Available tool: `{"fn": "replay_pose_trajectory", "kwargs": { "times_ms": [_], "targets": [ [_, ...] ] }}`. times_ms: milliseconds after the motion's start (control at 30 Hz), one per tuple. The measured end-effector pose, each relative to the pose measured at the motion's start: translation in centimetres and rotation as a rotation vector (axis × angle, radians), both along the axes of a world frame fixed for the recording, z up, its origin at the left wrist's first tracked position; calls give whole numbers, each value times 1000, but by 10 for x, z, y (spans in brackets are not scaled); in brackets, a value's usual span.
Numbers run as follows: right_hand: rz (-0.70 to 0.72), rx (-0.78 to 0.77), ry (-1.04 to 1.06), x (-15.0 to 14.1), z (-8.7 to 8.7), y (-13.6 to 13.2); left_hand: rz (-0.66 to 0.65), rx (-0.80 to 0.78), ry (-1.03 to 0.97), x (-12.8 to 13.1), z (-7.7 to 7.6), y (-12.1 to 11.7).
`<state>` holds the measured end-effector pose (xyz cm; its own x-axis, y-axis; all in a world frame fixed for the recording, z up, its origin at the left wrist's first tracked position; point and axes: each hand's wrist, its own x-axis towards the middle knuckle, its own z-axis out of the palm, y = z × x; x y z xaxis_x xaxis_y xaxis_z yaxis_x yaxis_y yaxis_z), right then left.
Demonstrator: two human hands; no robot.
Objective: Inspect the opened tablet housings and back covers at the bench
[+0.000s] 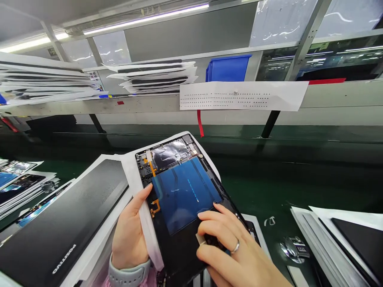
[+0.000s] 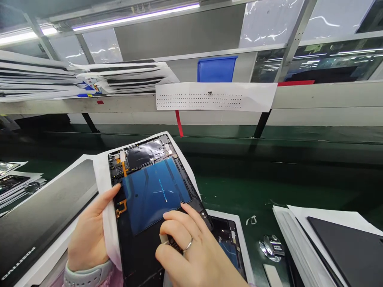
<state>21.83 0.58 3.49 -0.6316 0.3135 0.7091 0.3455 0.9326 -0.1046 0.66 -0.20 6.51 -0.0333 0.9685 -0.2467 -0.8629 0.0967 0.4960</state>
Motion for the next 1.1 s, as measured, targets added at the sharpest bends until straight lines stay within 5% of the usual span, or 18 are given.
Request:
{"fn": "replay_pose_trajectory", "kwargs": {
  "times_ms": [133, 333, 500, 633, 733, 933, 1100],
  "targets": [
    [66, -232, 50, 17, 5, -1, 51, -165, 55, 0, 4, 1],
    [-289, -683, 563, 37, -1, 16, 93, -238, -11, 0, 7, -1],
    [9, -1163, 601, 33, 3, 31, -243, 41, 74, -9, -11, 0],
    [100, -1202, 560, 33, 5, 33, -507, 286, -17, -10, -12, 3],
    [125, -1200, 574, 34, 5, 33, -570, 317, -84, -8, -8, 3],
    [211, -1418, 756, 34, 4, 32, -506, 204, -18, -12, -12, 0],
    [144, -1544, 840, 37, -1, 36, -448, 90, 68, -18, -18, 2]
  ]
}}
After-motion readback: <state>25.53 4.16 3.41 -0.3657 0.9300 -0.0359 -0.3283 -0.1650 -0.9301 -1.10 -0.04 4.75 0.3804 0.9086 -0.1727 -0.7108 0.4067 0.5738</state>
